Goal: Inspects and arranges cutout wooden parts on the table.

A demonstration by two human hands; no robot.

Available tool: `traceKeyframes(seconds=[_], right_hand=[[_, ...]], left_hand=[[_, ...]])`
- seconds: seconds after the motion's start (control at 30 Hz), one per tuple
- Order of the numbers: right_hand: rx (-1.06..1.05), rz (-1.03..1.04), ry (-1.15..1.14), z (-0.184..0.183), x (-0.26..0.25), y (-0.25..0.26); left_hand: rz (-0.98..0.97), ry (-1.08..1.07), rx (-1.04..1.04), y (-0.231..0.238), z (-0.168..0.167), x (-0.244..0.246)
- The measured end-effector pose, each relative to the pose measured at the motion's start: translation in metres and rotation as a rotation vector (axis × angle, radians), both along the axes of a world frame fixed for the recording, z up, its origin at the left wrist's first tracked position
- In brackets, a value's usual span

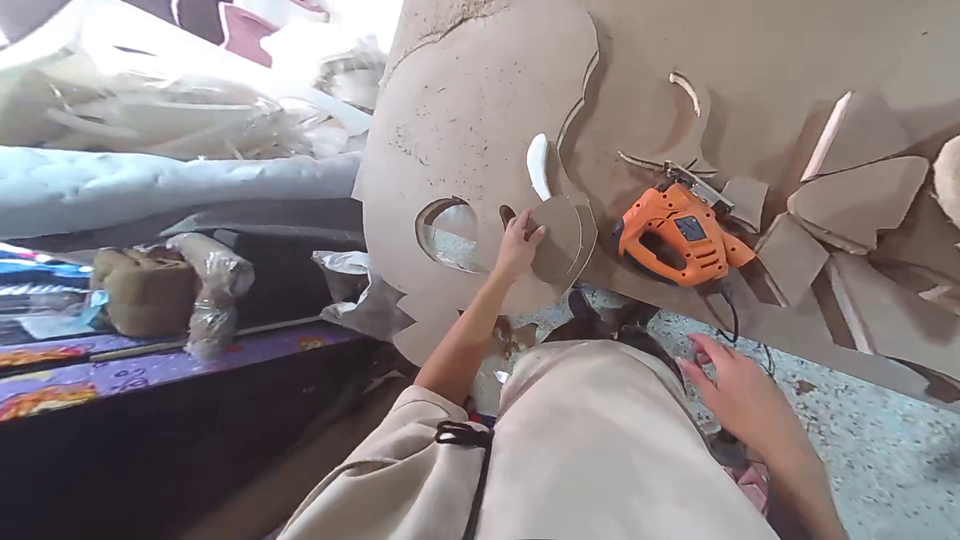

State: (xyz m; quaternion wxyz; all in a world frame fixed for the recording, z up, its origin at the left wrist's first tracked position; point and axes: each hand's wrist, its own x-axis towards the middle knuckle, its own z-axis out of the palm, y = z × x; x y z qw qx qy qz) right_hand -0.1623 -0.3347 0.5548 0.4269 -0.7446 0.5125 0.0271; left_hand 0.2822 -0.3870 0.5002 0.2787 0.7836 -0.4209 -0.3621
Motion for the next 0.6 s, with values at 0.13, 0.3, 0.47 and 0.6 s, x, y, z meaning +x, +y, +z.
traceKeyframes(seconds=[0.13, 0.3, 0.47, 0.6], right_hand=[[-0.138, -0.056, -0.316, -0.011, 0.056, -0.021], [-0.102, -0.031, -0.553, -0.027, 0.144, -0.058], [-0.1, -0.157, -0.407, -0.038, 0.225, -0.11], [-0.036, -0.262, -0.265, -0.058, 0.268, -0.132]], left_hand=[[-0.056, -0.258, 0.009, 0.021, 0.02, -0.012], [0.079, -0.135, 0.047, 0.096, 0.02, -0.012], [0.186, -0.132, 0.049, 0.161, 0.018, 0.017], [0.34, -0.344, 0.066, 0.226, 0.025, 0.081]])
